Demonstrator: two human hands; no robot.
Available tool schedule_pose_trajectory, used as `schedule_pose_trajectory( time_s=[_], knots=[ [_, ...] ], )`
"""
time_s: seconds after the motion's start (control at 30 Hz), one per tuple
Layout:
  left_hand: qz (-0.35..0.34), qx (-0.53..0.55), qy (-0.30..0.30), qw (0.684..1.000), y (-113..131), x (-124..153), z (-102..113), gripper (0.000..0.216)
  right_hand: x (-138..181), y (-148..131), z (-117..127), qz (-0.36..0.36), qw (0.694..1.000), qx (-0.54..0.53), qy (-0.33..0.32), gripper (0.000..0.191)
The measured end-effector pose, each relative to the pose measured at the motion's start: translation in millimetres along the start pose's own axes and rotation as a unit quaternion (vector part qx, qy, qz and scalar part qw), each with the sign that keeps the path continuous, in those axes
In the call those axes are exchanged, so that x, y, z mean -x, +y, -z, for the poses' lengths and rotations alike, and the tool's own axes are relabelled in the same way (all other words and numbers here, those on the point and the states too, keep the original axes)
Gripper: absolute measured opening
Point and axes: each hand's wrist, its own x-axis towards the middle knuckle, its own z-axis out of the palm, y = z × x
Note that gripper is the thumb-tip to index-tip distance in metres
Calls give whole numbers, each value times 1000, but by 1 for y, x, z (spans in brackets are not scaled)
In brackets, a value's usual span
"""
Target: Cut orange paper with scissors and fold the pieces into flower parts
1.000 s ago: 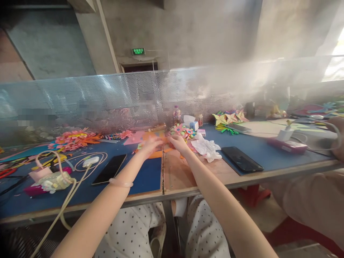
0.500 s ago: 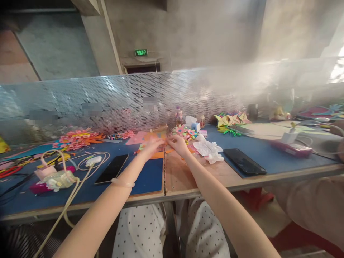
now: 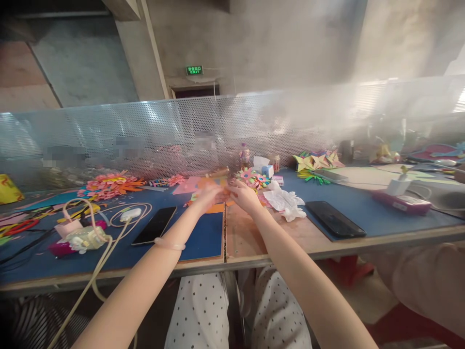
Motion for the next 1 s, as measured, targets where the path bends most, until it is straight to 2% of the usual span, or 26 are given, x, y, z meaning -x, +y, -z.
schedule_pose_trajectory(
  time_s=[0.13,0.47,0.6,0.8,1.0],
  knots=[
    [-6,12,5,1000,1,0,-1,5,0,0,1,0,1000,1,-6,34],
    [-53,-55,19,997,-3,-3,2,10,-3,-15,5,-106,984,-143,23,25],
    [-76,-109,3,991,-4,-4,4,16,-5,-13,3,-112,980,-161,41,16],
    [-99,-167,13,981,-3,-3,4,17,-7,-8,0,-110,975,-188,43,16],
    [-103,-210,13,972,-1,-1,4,18,-6,-11,2,-108,978,-172,35,13]
  ],
)
